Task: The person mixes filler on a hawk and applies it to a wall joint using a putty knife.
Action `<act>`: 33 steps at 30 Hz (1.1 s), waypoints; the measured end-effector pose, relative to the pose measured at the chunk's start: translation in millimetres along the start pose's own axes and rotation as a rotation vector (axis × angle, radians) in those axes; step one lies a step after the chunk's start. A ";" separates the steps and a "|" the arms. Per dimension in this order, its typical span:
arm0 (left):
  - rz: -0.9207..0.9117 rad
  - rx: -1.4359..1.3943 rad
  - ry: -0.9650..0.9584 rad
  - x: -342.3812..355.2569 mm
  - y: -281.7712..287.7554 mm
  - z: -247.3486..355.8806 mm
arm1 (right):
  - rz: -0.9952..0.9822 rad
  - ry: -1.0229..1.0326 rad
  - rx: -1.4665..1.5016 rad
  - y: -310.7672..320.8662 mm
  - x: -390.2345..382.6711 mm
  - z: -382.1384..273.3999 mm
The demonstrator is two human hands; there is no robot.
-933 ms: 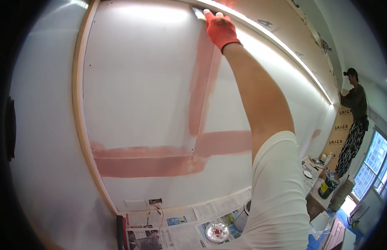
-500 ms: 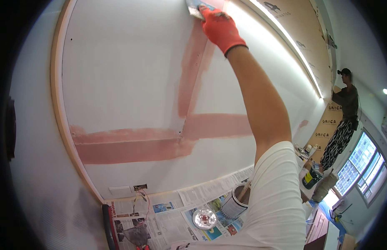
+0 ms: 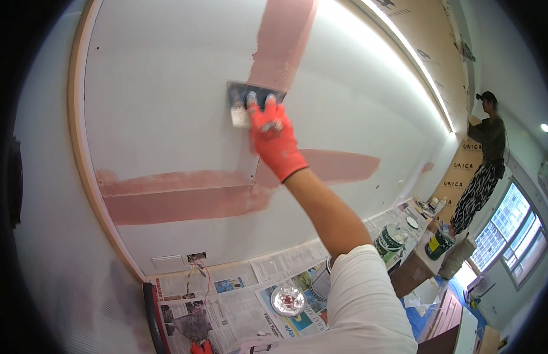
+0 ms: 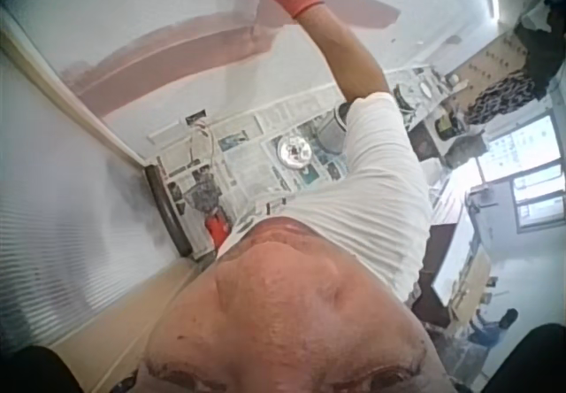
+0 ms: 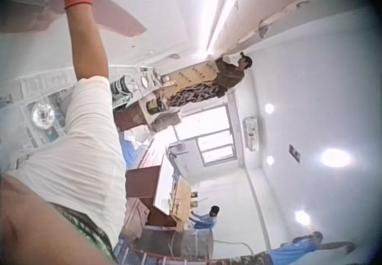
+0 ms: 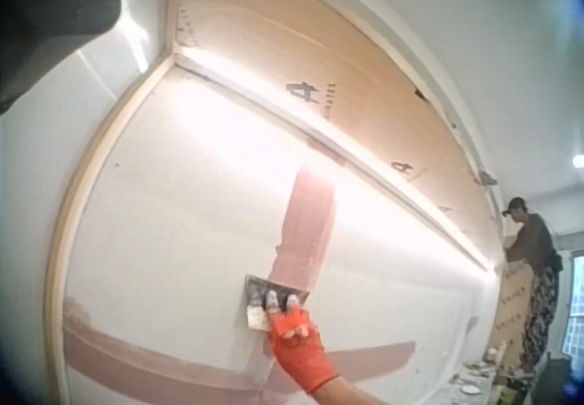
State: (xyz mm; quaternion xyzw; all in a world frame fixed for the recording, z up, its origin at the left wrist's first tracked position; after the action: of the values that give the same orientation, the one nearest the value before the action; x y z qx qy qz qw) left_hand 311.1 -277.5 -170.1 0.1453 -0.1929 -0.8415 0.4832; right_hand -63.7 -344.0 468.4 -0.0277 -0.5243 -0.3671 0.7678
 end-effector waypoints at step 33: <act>0.032 0.130 -0.033 22.3 -6.1 8.6 | -0.128 -0.024 -0.132 93.4 186.9 130.9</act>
State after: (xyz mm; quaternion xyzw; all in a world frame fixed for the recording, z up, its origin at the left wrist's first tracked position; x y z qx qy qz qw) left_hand 291.9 -292.5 -166.6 0.1591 -0.2575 -0.8216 0.4830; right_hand -77.3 -319.9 713.4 -0.0489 -0.5086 -0.4489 0.7331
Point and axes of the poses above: each hand's wrist, its own x-axis towards the middle knuckle, its own y-axis out of the back of the hand, z = x × y, the point moved 6 cm from there along x, towards the middle knuckle, and after that the axes turned 1 degree about y, right-handed, at the moved point
